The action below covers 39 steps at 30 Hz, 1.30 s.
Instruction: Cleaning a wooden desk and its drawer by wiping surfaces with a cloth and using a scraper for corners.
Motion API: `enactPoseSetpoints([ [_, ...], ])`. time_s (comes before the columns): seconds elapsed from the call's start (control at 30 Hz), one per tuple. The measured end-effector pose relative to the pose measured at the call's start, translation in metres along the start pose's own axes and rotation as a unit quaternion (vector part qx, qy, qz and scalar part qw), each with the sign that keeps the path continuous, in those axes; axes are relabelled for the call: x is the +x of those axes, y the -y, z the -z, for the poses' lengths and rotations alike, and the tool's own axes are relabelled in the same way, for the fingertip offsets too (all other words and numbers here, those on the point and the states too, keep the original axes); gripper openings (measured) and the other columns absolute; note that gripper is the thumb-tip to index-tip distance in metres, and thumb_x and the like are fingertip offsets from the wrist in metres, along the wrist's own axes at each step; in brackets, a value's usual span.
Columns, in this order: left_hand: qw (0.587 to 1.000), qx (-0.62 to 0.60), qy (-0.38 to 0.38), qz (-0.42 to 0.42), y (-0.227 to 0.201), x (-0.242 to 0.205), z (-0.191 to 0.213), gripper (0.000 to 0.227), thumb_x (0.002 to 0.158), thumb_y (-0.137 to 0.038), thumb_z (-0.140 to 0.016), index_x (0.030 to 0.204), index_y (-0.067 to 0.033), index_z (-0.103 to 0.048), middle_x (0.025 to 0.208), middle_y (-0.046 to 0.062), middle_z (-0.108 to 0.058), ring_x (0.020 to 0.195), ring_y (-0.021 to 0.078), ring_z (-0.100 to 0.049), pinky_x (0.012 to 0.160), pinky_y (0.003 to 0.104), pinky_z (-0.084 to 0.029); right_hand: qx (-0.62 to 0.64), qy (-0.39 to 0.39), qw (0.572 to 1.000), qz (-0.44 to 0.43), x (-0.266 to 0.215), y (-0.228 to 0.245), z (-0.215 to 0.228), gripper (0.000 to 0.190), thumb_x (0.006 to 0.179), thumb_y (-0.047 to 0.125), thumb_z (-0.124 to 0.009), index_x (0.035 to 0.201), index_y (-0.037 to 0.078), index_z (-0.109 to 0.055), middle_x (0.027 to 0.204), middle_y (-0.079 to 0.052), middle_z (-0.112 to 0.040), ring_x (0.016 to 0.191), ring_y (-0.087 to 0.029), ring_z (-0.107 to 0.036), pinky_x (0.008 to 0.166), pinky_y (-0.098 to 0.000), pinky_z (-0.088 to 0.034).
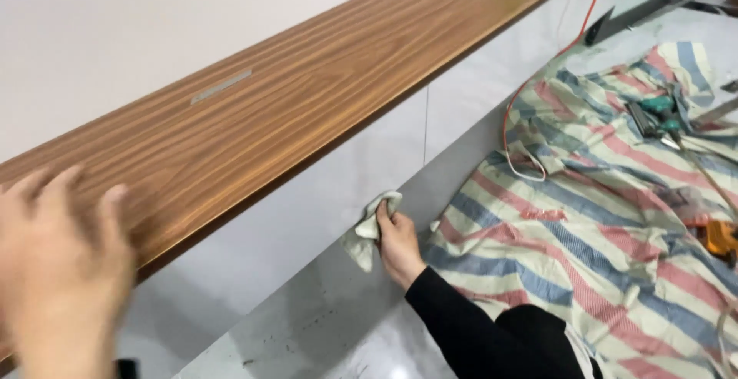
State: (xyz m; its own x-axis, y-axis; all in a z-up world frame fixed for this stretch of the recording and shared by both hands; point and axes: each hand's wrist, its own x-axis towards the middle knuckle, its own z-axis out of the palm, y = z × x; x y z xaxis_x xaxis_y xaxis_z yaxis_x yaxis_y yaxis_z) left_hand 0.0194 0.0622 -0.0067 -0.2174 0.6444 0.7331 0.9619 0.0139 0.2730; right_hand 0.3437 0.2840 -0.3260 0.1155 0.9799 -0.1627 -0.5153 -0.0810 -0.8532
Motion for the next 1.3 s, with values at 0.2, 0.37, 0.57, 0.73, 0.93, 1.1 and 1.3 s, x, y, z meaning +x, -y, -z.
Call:
enactPoseSetpoints([
  [0.2, 0.994, 0.060, 0.033, -0.084, -0.204, 0.073, -0.112, 0.056, 0.126, -0.048, -0.058, 0.162, -0.0064, -0.070, 0.176, 0.024, -0.060, 0.173, 0.0437, -0.040, 0.144, 0.068, -0.012, 0.048, -0.039, 0.997, -0.045, 0.094, 0.134, 0.065, 0.040, 0.124, 0.047, -0.062, 0.127, 0.010, -0.077, 0.111, -0.002, -0.076, 0.093, -0.014, -0.069, 0.090, -0.0338, -0.060],
  [0.37, 0.996, 0.081, 0.013, -0.037, -0.224, 0.082, -0.147, 0.065, 0.131, -0.050, -0.037, 0.164, -0.0003, -0.064, 0.176, 0.030, -0.054, 0.174, 0.0495, -0.032, 0.142, 0.071, -0.018, -0.150, -0.020, 0.988, -0.037, 0.022, 0.081, 0.034, 0.051, 0.120, 0.049, -0.066, 0.097, 0.007, -0.083, 0.092, -0.007, -0.086, 0.083, -0.018, -0.075, 0.075, -0.0351, -0.057],
  [0.57, 0.987, 0.155, 0.009, -0.036, -0.226, 0.079, -0.147, 0.062, 0.134, -0.047, -0.044, 0.151, 0.0037, -0.076, 0.162, 0.028, -0.065, 0.168, 0.0497, -0.044, 0.143, 0.069, -0.023, 0.054, -0.087, 0.991, -0.086, 0.111, 0.140, 0.073, 0.033, 0.122, 0.044, -0.071, 0.114, 0.011, -0.075, 0.105, -0.009, -0.085, 0.083, -0.024, -0.082, 0.076, -0.0426, -0.071],
  [0.73, 0.987, 0.158, 0.016, -0.026, -0.237, 0.080, -0.146, 0.061, 0.134, -0.045, -0.040, 0.155, 0.0018, -0.074, 0.165, 0.026, -0.065, 0.169, 0.0483, -0.044, 0.144, 0.069, -0.022, -0.094, 0.032, 0.990, -0.103, 0.062, 0.119, 0.069, 0.037, 0.121, 0.044, -0.067, 0.109, 0.010, -0.073, 0.100, -0.003, -0.073, 0.089, -0.017, -0.066, 0.082, -0.0383, -0.056],
  [0.93, 0.987, 0.159, 0.004, -0.019, -0.224, 0.077, -0.144, 0.060, 0.133, -0.045, -0.040, 0.151, -0.0002, -0.076, 0.160, 0.024, -0.066, 0.168, 0.0482, -0.043, 0.143, 0.069, -0.022, -0.276, 0.133, 0.952, 0.015, 0.039, 0.116, 0.065, 0.067, 0.110, 0.059, -0.079, 0.066, 0.016, -0.052, 0.065, 0.003, -0.048, 0.064, -0.013, -0.043, 0.058, -0.0379, -0.033],
  [1.1, 0.988, 0.155, 0.007, 0.013, -0.234, 0.082, -0.146, 0.074, 0.130, -0.059, -0.035, 0.152, -0.0010, -0.076, 0.163, 0.023, -0.066, 0.169, 0.0454, -0.042, 0.145, 0.066, -0.018, -0.317, 0.096, 0.913, 0.240, 0.061, 0.224, 0.098, 0.035, 0.112, 0.045, -0.077, 0.101, 0.014, -0.084, 0.080, -0.001, -0.082, 0.066, -0.014, -0.072, 0.055, -0.0341, -0.056],
  [1.3, 0.990, 0.136, -0.008, -0.020, -0.230, 0.077, -0.147, 0.067, 0.129, -0.055, -0.039, 0.148, -0.0033, -0.078, 0.169, 0.019, -0.063, 0.172, 0.0461, -0.039, 0.145, 0.069, -0.020, -0.273, 0.059, 0.800, 0.531, 0.063, 0.248, 0.075, 0.049, 0.126, 0.034, -0.059, 0.151, -0.008, -0.066, 0.138, -0.029, -0.079, 0.125, -0.043, -0.083, 0.104, -0.0511, -0.074],
])
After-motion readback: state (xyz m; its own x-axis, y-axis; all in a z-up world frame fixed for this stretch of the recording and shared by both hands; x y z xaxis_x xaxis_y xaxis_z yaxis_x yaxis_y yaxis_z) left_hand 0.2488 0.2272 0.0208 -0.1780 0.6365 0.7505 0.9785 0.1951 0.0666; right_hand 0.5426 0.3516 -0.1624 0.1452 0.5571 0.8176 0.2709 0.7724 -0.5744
